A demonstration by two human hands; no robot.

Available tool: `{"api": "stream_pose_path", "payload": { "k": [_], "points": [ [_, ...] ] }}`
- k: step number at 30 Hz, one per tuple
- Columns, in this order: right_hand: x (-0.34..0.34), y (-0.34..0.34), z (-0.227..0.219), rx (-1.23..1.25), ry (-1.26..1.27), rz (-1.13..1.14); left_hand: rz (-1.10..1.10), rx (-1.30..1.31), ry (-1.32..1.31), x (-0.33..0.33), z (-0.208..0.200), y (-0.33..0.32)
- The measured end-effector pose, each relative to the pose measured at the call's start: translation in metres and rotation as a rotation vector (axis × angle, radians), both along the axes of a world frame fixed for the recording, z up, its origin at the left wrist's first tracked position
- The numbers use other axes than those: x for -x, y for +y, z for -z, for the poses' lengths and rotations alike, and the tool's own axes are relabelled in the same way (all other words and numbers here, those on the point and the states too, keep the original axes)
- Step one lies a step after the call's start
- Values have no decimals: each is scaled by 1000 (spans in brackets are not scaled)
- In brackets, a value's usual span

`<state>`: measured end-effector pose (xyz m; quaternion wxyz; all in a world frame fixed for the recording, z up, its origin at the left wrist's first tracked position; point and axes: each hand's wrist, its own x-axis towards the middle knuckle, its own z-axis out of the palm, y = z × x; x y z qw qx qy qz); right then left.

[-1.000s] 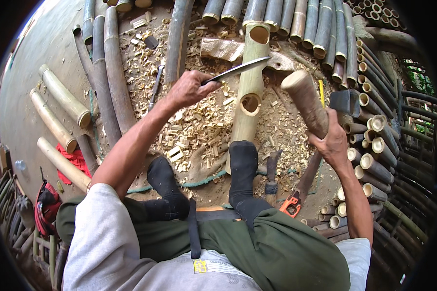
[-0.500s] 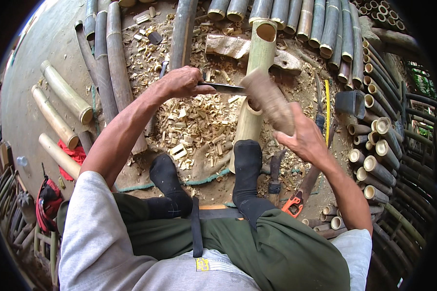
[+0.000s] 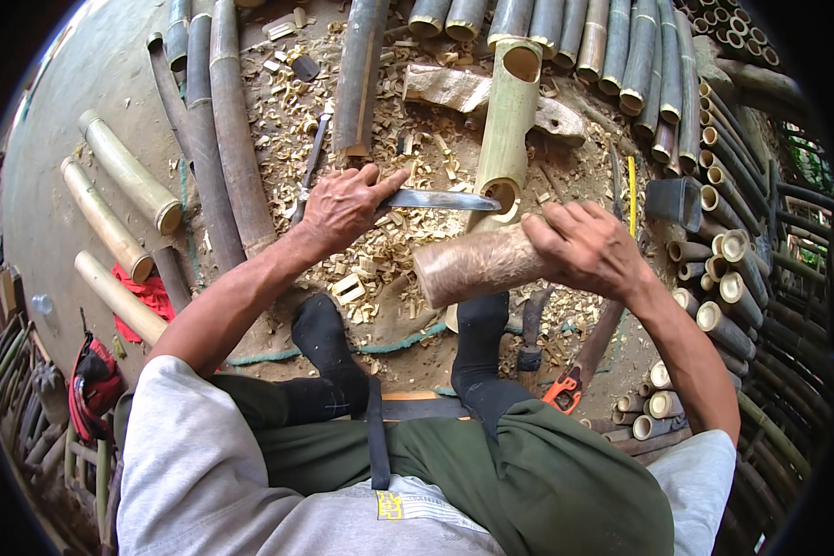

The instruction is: The person sits on the ground surrounded by bamboo poles and uses a chisel and a wooden mallet to carve a hole into a bamboo segment. They repeatedly strike the chisel to remove material and occasionally clear debris from the hole.

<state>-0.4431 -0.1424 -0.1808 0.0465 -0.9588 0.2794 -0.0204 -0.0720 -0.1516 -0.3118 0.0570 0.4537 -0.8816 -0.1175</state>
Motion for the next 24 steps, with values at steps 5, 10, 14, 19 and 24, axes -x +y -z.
{"api": "stream_pose_path", "payload": {
  "k": [5, 10, 14, 19, 24],
  "points": [
    [10, -1, 9, -107, 99, 235, -199, -38, 325, -18, 13, -7],
    [25, 56, 5, -175, -322, 641, -901, -129, 266, -60, 6, -56],
    [45, 117, 51, -336, -401, 1136, -891, -74, 165, -92, 12, -53],
    [78, 219, 104, -318, -429, 1468, -839, 103, 70, -62, -4, -45],
    [59, 279, 75, -386, -403, 1477, -770, 57, 304, -12, -18, -43]
  ]
}}
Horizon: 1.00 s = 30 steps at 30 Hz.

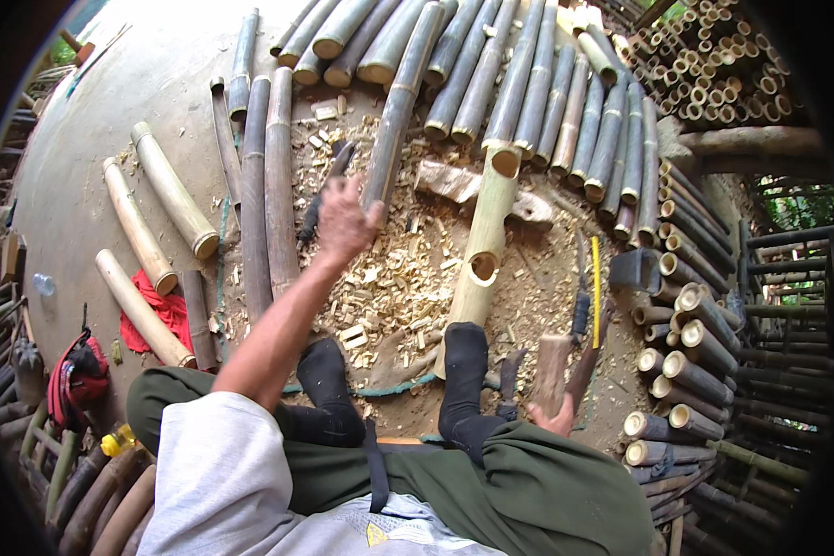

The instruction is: The person sits on the ground surrounded by bamboo poles and uses a chisel and a wooden mallet to carve a hole into a bamboo segment. They repeatedly strike the chisel to remove material and occasionally clear debris from the hole.

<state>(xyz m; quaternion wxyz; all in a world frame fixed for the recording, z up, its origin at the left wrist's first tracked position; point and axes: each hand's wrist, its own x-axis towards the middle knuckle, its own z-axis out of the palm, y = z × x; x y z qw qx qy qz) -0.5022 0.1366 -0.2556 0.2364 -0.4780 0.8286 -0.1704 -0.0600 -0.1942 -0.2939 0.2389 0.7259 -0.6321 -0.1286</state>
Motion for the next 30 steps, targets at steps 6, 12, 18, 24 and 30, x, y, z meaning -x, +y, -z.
{"api": "stream_pose_path", "payload": {
  "k": [6, 12, 18, 24, 30],
  "points": [
    [20, 43, 1, -18, 4, 49, 143, -528, 482, 137, 30, 59],
    [32, 53, -11, 1, -61, 70, 161, -522, 677, 180, 44, 98],
    [55, 86, -21, -6, -107, 151, 249, -588, 666, 180, 25, 116],
    [50, 89, -29, 8, -195, 155, -75, -587, 800, 154, 62, 95],
    [42, 79, -27, 34, -309, 157, -399, -459, 1082, 90, 70, 72]
  ]
}}
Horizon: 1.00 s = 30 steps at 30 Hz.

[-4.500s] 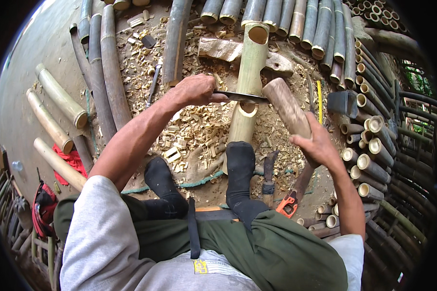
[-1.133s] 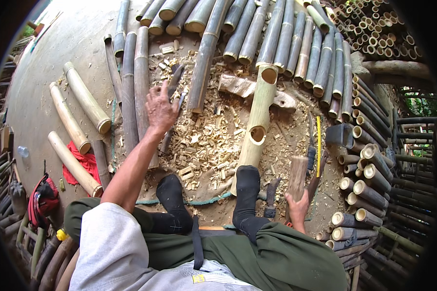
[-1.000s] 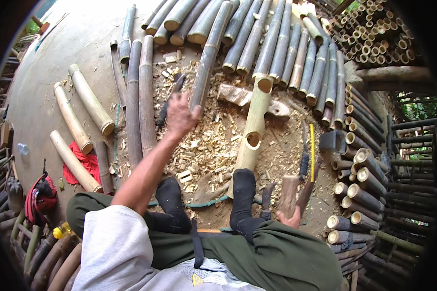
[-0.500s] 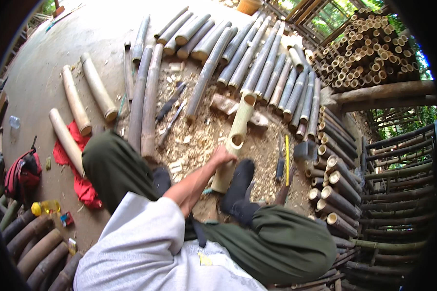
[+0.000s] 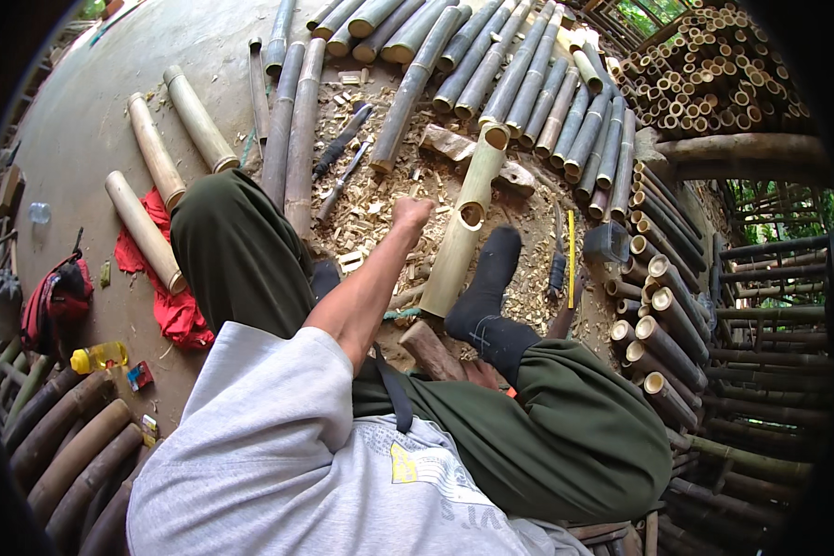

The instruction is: The person sits on the ground surrounded by bamboo poles and uses a chisel and a wooden mallet to carve a hole into a bamboo segment. They repeatedly strike the chisel to remove material and occasionally clear debris from the hole.

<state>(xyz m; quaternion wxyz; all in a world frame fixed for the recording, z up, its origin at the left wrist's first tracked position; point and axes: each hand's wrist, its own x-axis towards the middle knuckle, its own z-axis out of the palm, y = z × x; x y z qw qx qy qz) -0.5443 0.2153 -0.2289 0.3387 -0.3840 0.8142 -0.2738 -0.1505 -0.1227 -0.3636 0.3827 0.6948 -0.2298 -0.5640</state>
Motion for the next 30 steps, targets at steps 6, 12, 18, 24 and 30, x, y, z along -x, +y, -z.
{"api": "stream_pose_path", "payload": {
  "k": [6, 12, 18, 24, 30],
  "points": [
    [16, 0, -5, 39, -92, 83, -123, 18, 310, 14, -33, 16],
    [8, -23, 0, 109, -319, 124, -230, 118, 313, 9, -48, 31],
    [-8, -49, 19, 145, -603, 149, -336, 84, 294, -27, -34, 42],
    [29, -112, 26, 407, -764, 149, -395, 121, 329, -62, 1, 41],
    [152, -244, -65, 447, -446, 228, -430, 72, 290, -67, 8, 68]
  ]
}}
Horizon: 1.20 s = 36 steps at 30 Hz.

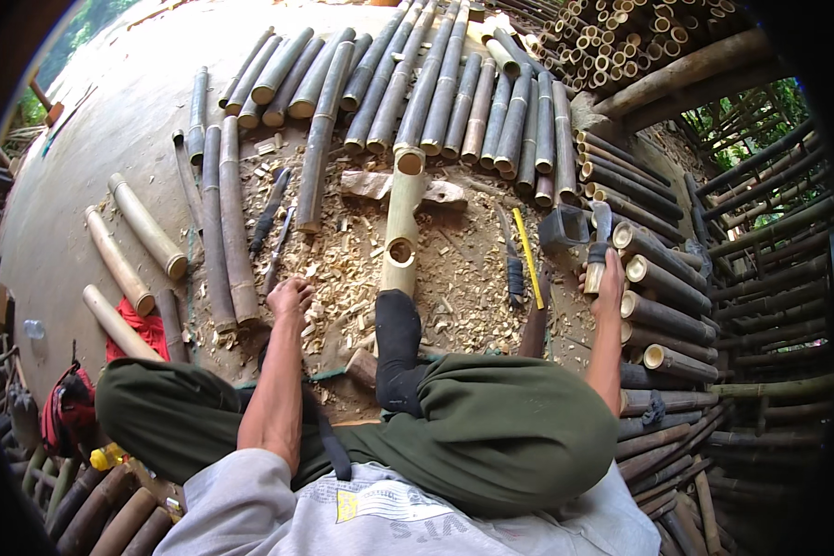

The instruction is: The person sits on the ground surrounded by bamboo poles and uses a chisel and a wooden mallet to carve a hole into a bamboo segment. They repeatedly strike the chisel to remove material and occasionally clear debris from the hole.

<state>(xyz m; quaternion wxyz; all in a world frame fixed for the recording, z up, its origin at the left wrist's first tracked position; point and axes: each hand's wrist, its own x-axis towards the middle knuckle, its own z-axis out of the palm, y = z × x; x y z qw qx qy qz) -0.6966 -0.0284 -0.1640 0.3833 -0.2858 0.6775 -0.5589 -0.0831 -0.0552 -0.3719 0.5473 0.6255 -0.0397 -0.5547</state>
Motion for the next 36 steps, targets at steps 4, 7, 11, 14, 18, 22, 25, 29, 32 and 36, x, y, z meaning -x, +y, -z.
{"api": "stream_pose_path", "payload": {
  "k": [4, 7, 11, 14, 18, 22, 25, 29, 32, 36],
  "points": [
    [79, -88, 13, -502, 212, -80, -34, -15, -81, -22, -20, 6],
    [105, -118, 43, -650, 248, -84, -100, -10, -70, -22, -51, 6],
    [112, -141, 57, -678, 230, -61, -52, -2, -24, -28, -69, -14],
    [128, -120, 23, -528, 144, -41, 88, -88, 17, 3, -88, -57],
    [-25, -44, 21, 75, -474, -35, 255, -16, -242, -13, -106, -70],
    [-115, -24, -27, 112, -487, -354, 319, 190, -302, 31, -136, -114],
    [-161, -37, 9, -60, -330, -419, 352, 396, -268, 80, -173, -133],
    [-214, -31, 34, -290, -243, -454, 562, 728, -310, 150, -216, -131],
    [-234, -23, 53, -433, -238, -588, 854, 998, -471, 179, -224, -102],
    [-262, 5, 68, -499, -7, -750, 1410, 1214, -882, 195, -228, -73]
  ]
}}
